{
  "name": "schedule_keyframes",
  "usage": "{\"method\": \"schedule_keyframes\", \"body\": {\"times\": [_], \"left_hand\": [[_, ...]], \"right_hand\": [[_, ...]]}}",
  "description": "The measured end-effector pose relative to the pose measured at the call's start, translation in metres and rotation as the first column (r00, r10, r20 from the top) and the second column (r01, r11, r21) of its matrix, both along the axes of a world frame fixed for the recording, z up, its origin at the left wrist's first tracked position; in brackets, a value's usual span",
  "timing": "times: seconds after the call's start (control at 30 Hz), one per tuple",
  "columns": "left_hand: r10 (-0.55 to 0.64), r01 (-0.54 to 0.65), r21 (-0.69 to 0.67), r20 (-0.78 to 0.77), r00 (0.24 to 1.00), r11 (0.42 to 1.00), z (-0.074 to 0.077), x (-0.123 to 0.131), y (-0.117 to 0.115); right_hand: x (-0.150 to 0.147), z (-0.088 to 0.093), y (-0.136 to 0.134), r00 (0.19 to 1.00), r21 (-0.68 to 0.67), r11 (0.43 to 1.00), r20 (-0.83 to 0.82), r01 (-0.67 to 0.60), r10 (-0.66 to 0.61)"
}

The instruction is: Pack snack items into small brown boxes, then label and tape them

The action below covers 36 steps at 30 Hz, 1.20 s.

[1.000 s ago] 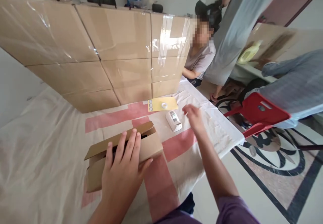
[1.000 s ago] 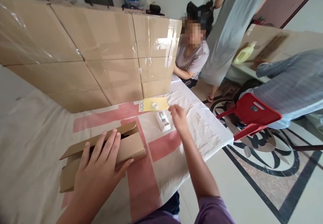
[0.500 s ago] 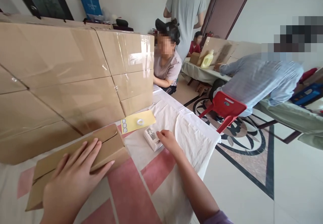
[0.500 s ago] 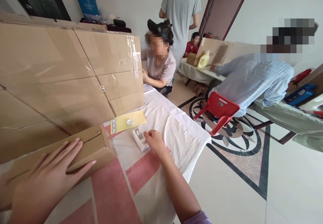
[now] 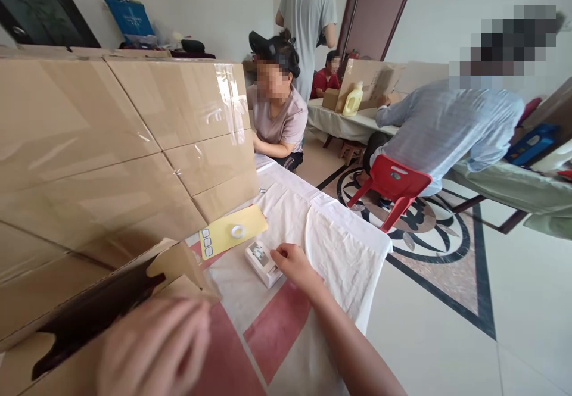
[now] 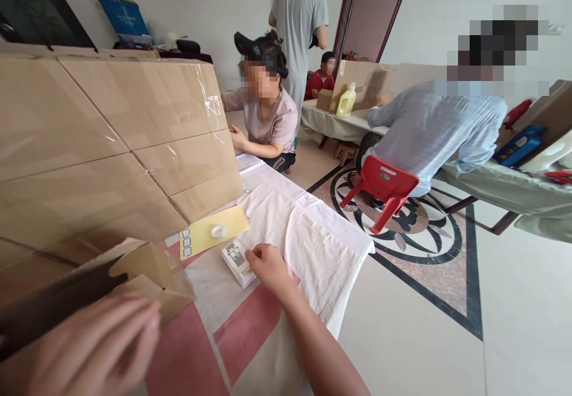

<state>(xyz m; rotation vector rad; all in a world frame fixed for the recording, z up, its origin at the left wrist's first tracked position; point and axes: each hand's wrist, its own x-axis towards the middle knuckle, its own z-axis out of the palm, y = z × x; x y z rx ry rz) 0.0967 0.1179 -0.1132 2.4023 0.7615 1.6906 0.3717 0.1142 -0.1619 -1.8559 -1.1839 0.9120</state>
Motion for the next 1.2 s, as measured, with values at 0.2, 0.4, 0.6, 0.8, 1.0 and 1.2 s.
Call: {"method": "schedule_keyframes", "body": {"times": [0.2,0.4,0.6,0.8,1.0,1.2], "left_hand": [[-0.081,0.050,-0.092,-0.375,0.923,0.994,-0.049,0.106,-0.009],[-0.082,-0.041,-0.278,-0.415,0.906,0.960,-0.096,0.100,0.024],[-0.040,-0.123,-0.290,-0.500,0.865,0.949,-0.102,0.099,0.023],[0.004,-0.160,-0.249,-0.529,0.849,0.955,-0.108,0.102,0.023],[0.020,-0.168,-0.248,-0.507,0.861,0.954,-0.112,0.102,0.025],[0.064,-0.201,-0.219,-0.508,0.859,0.955,-0.115,0.105,0.025]], "right_hand": [[-0.004,0.005,-0.005,0.997,0.026,0.999,-0.069,-0.041,0.043],[-0.004,0.004,-0.006,0.996,0.035,0.997,-0.058,-0.066,0.068],[-0.005,0.001,-0.005,0.997,0.025,0.997,-0.024,-0.067,0.067],[-0.006,0.000,-0.004,0.994,0.001,0.998,-0.094,-0.062,0.062],[-0.009,0.000,-0.003,0.991,0.012,0.998,-0.112,-0.068,0.069],[-0.009,0.000,-0.008,0.998,0.123,0.991,-0.032,-0.051,0.056]]}}
